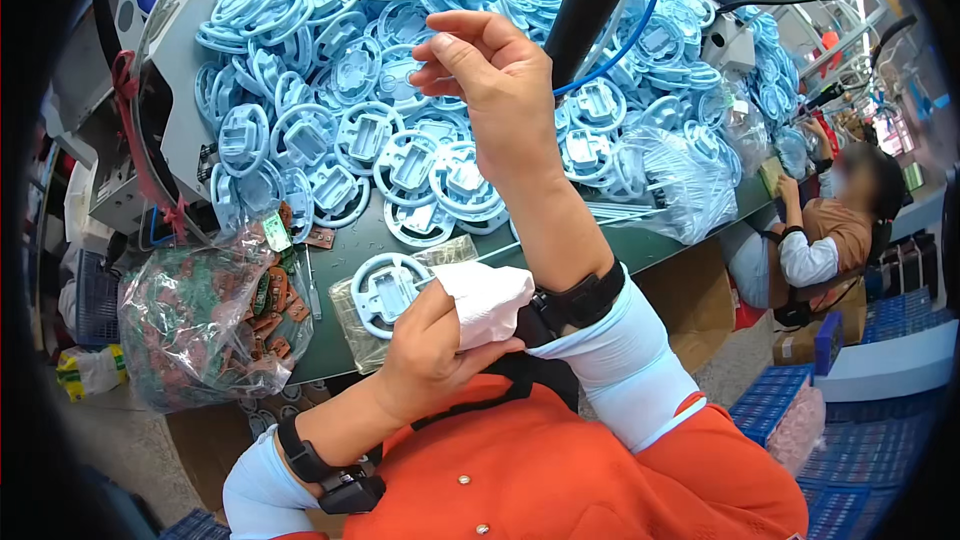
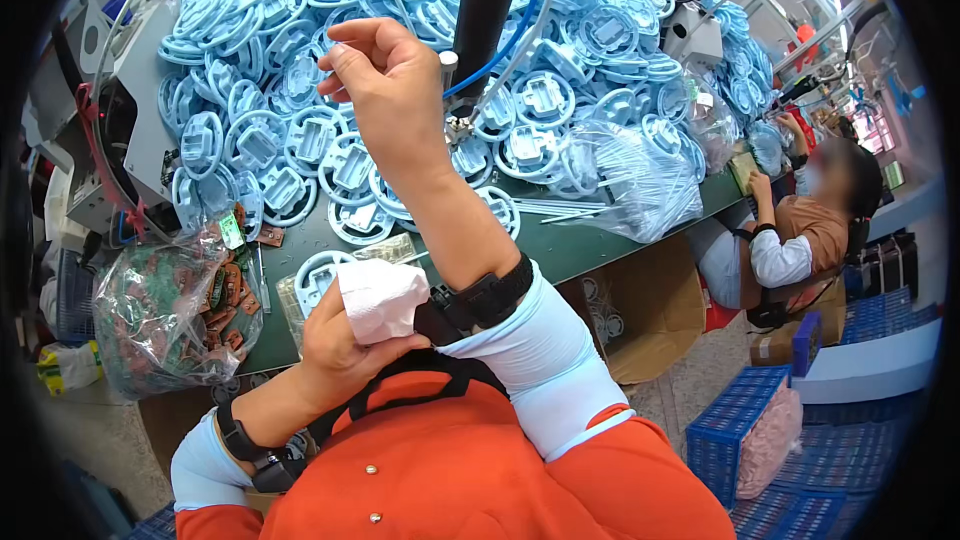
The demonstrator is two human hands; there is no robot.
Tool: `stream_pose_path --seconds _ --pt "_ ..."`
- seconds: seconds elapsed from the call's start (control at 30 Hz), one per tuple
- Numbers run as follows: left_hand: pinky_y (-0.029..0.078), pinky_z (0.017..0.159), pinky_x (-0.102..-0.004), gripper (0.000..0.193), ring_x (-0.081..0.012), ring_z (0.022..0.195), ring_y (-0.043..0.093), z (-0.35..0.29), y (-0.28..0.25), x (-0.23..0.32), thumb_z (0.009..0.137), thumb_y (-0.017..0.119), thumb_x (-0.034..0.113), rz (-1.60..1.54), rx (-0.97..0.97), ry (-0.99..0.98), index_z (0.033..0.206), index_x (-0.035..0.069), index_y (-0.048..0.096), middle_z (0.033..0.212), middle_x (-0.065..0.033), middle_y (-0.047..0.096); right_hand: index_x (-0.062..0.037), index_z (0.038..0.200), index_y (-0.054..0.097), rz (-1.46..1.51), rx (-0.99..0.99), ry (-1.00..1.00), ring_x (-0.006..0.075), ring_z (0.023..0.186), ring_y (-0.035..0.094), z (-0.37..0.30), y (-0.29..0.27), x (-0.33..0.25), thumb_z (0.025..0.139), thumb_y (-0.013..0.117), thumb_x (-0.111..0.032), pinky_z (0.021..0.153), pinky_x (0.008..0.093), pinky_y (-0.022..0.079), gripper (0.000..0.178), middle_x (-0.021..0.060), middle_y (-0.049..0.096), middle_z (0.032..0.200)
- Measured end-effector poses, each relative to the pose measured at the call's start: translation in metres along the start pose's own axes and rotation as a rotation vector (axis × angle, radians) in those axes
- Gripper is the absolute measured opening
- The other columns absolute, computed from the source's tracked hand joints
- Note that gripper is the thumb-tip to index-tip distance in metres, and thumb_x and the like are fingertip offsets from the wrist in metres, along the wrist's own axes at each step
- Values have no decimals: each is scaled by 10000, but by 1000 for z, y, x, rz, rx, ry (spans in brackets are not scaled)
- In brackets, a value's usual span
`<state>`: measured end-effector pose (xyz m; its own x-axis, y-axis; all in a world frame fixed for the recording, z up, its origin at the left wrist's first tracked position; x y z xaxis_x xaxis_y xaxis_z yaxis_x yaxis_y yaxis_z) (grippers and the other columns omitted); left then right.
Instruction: Assemble small toy components using a manual screwdriver and a motorized drill.
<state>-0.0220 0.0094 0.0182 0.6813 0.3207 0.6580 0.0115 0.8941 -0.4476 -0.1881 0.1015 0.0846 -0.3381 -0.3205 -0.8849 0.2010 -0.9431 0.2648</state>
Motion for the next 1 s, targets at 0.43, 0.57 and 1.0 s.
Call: stream_pose_path --seconds 0.43,0.57,1.0 --pt "536 744 -336 279 -298 884 676 4 -28 -3 824 676 -7 -199 1 -222 1102 4 665 1031 -154 683 20 1085 627 -30 10 -36 121 725 665 -3 2 2 920 612 -46 667 236 534 179 78 686 890" --pt "526 829 -337 350 -247 1002 685 2 -25 -2 842 650 -33 -202 -30 -456 1188 -37 604 1061 -175 687 20 1090 628 -57 -19 -52 116 724 665 -4 5 1 916 611 -39 662 232 532 184 64 683 881" --pt "509 666 -351 453 -300 818 654 6 -20 -1 662 834 73 47 -83 101 1089 11 698 995 -148 678 13 1090 622 -25 4 -74 113 712 663 2 12 -3 891 621 -27 641 231 528 203 42 659 847"
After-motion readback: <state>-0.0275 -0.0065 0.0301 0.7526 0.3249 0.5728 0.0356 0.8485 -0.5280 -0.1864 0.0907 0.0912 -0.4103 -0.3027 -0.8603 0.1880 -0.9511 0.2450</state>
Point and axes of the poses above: each hand's wrist, its own z-axis towards the middle knuckle, its own y-axis out of the palm, x = y × z, the point moved 3 cm from there along z, towards the middle knuckle
